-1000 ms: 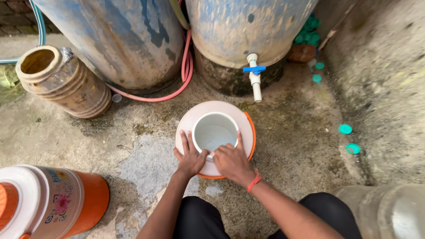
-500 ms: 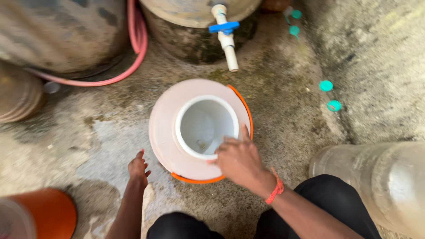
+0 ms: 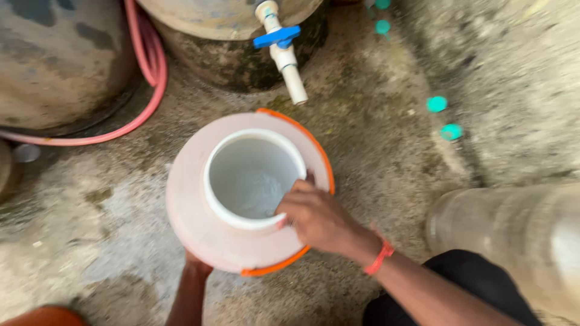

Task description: The person holds an insulated water jug under a tap on a large blue filter tank, turns the tap to fill it with water, rinses the jug and its lid, screws the lid on, and carries the filled jug away across the yard.

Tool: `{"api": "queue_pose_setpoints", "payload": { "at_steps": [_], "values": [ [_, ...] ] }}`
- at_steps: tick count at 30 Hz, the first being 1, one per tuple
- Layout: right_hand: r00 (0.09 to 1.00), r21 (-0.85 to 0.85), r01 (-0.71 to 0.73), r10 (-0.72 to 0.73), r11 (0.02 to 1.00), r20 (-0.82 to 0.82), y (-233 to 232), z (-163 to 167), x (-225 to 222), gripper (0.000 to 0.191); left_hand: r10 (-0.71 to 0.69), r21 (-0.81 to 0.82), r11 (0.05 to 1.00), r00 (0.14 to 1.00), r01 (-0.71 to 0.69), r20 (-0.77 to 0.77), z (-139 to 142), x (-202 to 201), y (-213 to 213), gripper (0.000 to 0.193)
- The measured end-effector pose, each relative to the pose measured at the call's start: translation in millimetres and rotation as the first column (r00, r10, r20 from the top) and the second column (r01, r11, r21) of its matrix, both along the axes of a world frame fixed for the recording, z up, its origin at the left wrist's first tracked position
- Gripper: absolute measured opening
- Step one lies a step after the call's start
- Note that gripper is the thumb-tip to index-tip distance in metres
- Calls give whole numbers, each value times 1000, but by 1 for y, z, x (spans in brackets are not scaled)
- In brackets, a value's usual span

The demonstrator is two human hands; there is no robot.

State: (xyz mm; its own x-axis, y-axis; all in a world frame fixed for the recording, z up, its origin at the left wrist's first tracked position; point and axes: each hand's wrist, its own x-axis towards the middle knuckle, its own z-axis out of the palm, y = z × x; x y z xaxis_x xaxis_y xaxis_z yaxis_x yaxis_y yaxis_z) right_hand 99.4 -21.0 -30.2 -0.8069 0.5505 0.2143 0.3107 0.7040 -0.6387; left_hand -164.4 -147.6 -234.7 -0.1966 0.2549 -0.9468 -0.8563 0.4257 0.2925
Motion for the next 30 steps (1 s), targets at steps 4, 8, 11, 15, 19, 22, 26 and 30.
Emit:
{"api": "queue_pose_setpoints", "payload": {
  "at_steps": [4,8,11,15,19,22,26,30],
  "values": [
    [986,16,127,-124,992,-108,20,-6,-7,17,77,-148,986,996,-71,33,9,-33,-29,85],
    [927,-357,349,-375,866,-2,30,-14,-1,18,61,209,977,998,-53,-32,47,-99,-59,75],
    [920,-549,316,-390,774,-20,27,-29,-7,21,-67,173,980,985,95,-159,77,-137,-77,68],
    [898,-832,206,-438,516,-49,28,-58,-12,26,-178,149,963,947,223,-267,136,-177,-87,64],
    [803,-939,303,-573,161,161,24,-92,-10,25,-373,20,891,754,454,-541,209,-187,-70,67],
    [804,-955,251,-516,-158,297,13,-114,-2,22,-396,-31,873,672,486,-625,257,-159,-27,82],
    [801,-932,42,-546,-360,247,-6,-126,9,26,-462,-231,864,520,448,-718,302,-95,25,101],
    [712,-848,153,-538,-508,451,4,-119,16,31,-358,-100,867,471,488,-806,316,-44,57,114]
  ]
}}
